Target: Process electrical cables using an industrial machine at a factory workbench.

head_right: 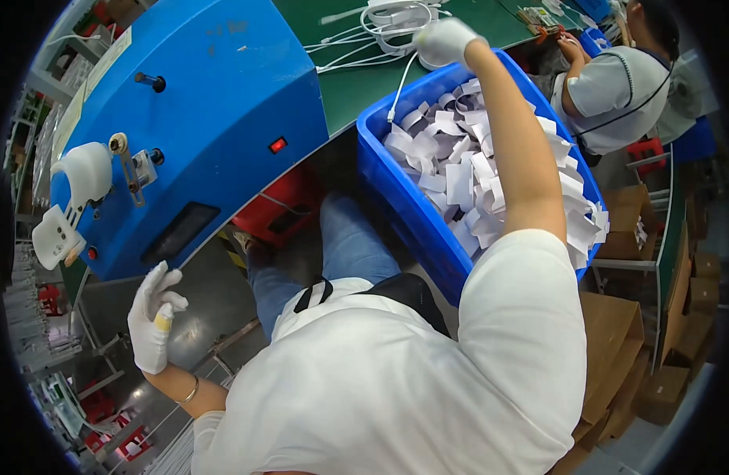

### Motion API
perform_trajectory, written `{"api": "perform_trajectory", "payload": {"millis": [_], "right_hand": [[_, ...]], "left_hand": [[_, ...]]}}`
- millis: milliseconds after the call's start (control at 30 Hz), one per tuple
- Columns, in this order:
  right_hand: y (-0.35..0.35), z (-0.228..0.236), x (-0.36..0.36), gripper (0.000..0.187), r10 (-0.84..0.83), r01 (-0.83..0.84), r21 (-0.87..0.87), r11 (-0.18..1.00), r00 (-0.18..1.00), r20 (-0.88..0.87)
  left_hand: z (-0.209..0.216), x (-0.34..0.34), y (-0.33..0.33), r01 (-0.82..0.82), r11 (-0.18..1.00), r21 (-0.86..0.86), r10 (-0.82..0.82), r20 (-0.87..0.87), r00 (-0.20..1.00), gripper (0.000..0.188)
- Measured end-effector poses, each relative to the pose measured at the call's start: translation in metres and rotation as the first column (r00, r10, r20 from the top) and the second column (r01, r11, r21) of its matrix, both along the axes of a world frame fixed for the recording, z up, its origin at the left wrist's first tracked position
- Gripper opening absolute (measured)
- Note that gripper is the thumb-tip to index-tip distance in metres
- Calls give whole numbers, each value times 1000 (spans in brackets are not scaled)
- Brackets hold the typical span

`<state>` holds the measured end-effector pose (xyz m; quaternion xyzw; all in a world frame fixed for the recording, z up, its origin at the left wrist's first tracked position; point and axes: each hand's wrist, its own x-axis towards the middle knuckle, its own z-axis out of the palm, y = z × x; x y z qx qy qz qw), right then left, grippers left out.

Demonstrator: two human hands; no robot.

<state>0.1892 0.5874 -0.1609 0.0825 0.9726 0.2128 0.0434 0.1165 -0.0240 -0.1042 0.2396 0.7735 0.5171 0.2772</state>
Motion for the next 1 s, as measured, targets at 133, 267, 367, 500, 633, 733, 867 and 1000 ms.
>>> {"api": "perform_trajectory", "payload": {"millis": [133, 267, 367, 500, 633, 733, 867, 1000], "right_hand": [[-27, -74, 57, 26, 23, 354, -671, 652, 875, 483], [-33, -136, 88, 24, 107, 12, -281, 960, 908, 406], [-36, -74, 89, 20, -365, 269, -911, 312, 919, 146], [-56, 27, 80, 16, -258, 212, -962, 171, 952, 164], [-112, 92, 48, 17, -46, 9, -1000, 3, 999, 8], [-172, 116, 23, 17, -31, -179, -961, -210, 984, -176], [-264, 114, -6, 18, -138, -358, -614, -704, 916, -377], [-311, 111, -15, 29, -86, -595, -786, -166, 803, -589]], "left_hand": [[-7, -4, 16, 38, 998, 47, -41, 59, 997, 66], [-1, -6, 32, 132, 989, 65, -134, 31, 990, 57], [9, -5, 34, 119, 988, 98, -117, -23, 993, 47], [19, -4, 57, 178, 975, 131, -166, -96, 981, 28], [28, 12, 101, 341, 920, 193, -252, -376, 892, 26], [28, 28, 121, 301, 936, 183, -211, -394, 895, 35], [26, 37, 125, 43, 889, 457, 48, -188, 981, 47], [42, 20, 105, -197, 494, 847, 418, -32, 908, 19]]}}
